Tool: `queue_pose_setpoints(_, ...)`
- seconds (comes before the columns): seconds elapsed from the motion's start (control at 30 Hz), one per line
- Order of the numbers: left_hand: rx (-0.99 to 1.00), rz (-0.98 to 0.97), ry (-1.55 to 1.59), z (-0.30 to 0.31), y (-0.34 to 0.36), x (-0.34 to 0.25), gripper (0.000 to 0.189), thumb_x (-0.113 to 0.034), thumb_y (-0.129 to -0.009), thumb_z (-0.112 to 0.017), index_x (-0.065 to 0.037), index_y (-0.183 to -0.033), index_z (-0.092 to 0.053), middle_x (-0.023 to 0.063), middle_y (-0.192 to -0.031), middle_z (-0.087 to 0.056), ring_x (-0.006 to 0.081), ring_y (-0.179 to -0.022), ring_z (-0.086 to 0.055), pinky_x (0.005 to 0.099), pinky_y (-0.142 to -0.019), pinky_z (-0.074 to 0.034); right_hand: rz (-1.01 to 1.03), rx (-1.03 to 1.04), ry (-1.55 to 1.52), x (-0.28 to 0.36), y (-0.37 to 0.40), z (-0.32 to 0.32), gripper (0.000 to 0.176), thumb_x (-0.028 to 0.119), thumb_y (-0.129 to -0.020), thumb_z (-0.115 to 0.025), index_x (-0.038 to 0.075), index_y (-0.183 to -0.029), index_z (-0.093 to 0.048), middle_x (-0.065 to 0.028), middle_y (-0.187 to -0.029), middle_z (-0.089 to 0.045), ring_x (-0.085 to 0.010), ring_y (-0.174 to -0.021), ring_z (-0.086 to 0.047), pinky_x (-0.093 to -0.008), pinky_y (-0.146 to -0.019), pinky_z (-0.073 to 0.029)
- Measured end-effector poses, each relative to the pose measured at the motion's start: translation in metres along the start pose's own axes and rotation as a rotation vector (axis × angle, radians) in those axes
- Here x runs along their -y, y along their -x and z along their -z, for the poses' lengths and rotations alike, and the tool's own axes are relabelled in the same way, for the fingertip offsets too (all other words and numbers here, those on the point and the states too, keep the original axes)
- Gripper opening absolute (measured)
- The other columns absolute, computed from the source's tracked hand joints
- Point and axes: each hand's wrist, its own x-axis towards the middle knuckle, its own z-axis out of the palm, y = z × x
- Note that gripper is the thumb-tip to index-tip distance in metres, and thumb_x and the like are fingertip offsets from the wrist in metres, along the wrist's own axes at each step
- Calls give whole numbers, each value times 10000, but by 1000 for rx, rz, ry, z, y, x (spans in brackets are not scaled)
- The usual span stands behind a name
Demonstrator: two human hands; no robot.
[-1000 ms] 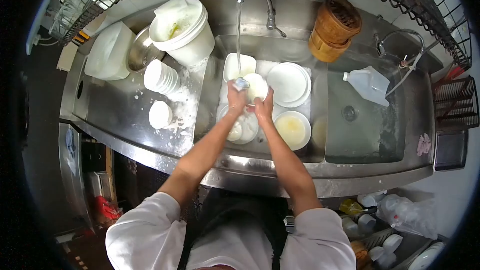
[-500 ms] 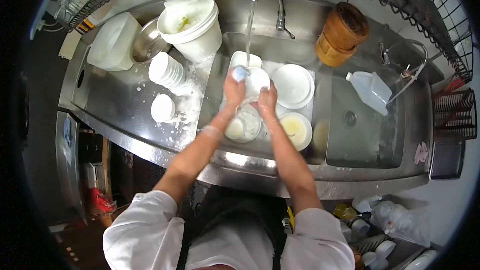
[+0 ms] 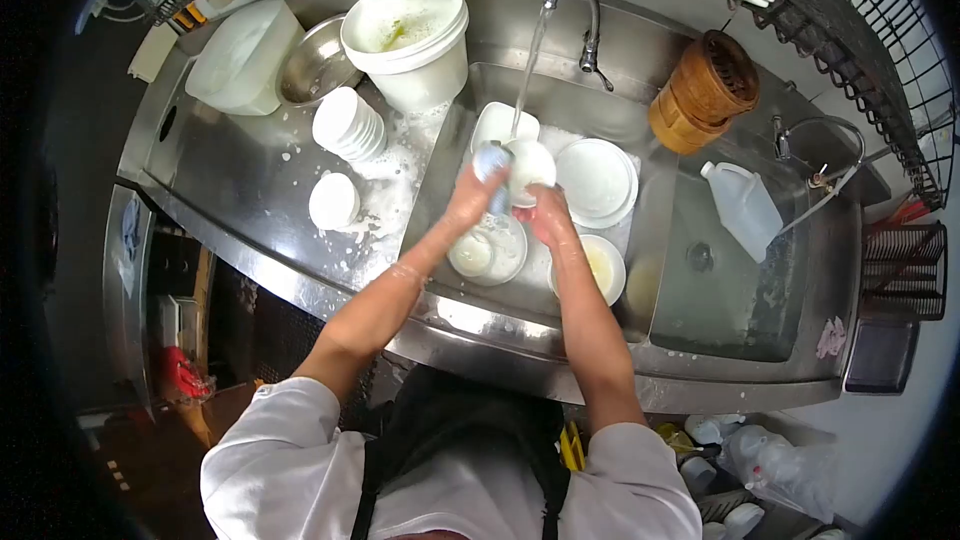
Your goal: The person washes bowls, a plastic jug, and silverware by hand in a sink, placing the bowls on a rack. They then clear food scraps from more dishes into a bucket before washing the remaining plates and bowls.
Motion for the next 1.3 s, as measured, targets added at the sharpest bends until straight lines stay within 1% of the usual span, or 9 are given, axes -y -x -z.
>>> queue_pose_setpoints(0.13,591,407,888,37,-17,-37,427,-350,-881,-488,22,-1074,-568,110,-971,-639,230,-883,-614,343,-820,-474,-65,199,176,10,24,-10,258,123,-792,-510,-40,-991,-530,-117,-770,-580,-201,-474,-516,-269,-393,-387)
queue_pose_setpoints(0.3,10,233,850,4,-3,-4,444,-372,-850,-563,3,-1087,-570,73,-982,-641,197,-862,-616,329,-793,-480,64,126,-94,-12,1,-11,301,81,-796,-469,-40,-1070,-503,-133,-854,-587,-212,-521,-558,-257,-375,-422)
queue_pose_setpoints(0.57,-57,-26,-447,64,-3,1,275,-146,-666,-662,48,-860,-652,232,-818,-656,357,-819,-648,405,-753,-499,280,101,474,-11,30,-41,449,33,-752,-425,-15,-1197,-454,-186,-962,-599,-267,-634,-633,-303,-416,-510)
queue_pose_setpoints(0.67,-135,-13,-453,53,0,-4,264,-134,-676,-634,60,-854,-642,256,-833,-645,385,-814,-638,414,-737,-501,125,90,796,10,26,-52,463,42,-743,-427,-19,-1202,-450,-172,-990,-592,-258,-718,-635,-309,-433,-524)
queue_pose_setpoints(0.8,-689,10,112,0,6,33,255,-94,-692,-596,63,-890,-625,257,-815,-639,388,-843,-634,404,-746,-492,366,-166,189,-39,7,-69,379,84,-796,-463,-23,-1159,-486,-155,-907,-610,-240,-670,-632,-333,-434,-531)
queue_pose_setpoints(0.9,14,-77,-316,70,-1,9,273,-84,-686,-590,49,-922,-623,242,-869,-645,377,-877,-631,388,-752,-492,189,41,689,-7,32,-58,350,108,-849,-469,-15,-1177,-478,-117,-924,-621,-207,-648,-629,-274,-411,-485)
queue_pose_setpoints(1.03,-614,318,117,3,9,10,423,-129,-687,-651,16,-1077,-569,192,-982,-639,326,-902,-628,367,-732,-501,444,-217,174,-31,-3,-78,320,60,-851,-419,-28,-1150,-492,-127,-913,-616,-195,-642,-619,-291,-426,-462)
queue_pose_setpoints(1.2,-291,-68,271,49,41,30,448,-290,-780,-662,-16,-1118,-555,106,-968,-629,240,-841,-618,348,-715,-497,189,-135,187,-31,32,-95,250,62,-817,-454,-48,-1029,-528,-135,-830,-605,-199,-574,-576,-297,-389,-404)
queue_pose_setpoints(1.3,-5,162,796,107,57,29,498,-461,-862,-532,-59,-1155,-545,88,-999,-615,217,-903,-594,338,-778,-474,-134,-10,209,-34,50,-118,241,53,-808,-469,-53,-1013,-537,-142,-798,-603,-193,-514,-553,-285,-373,-384)
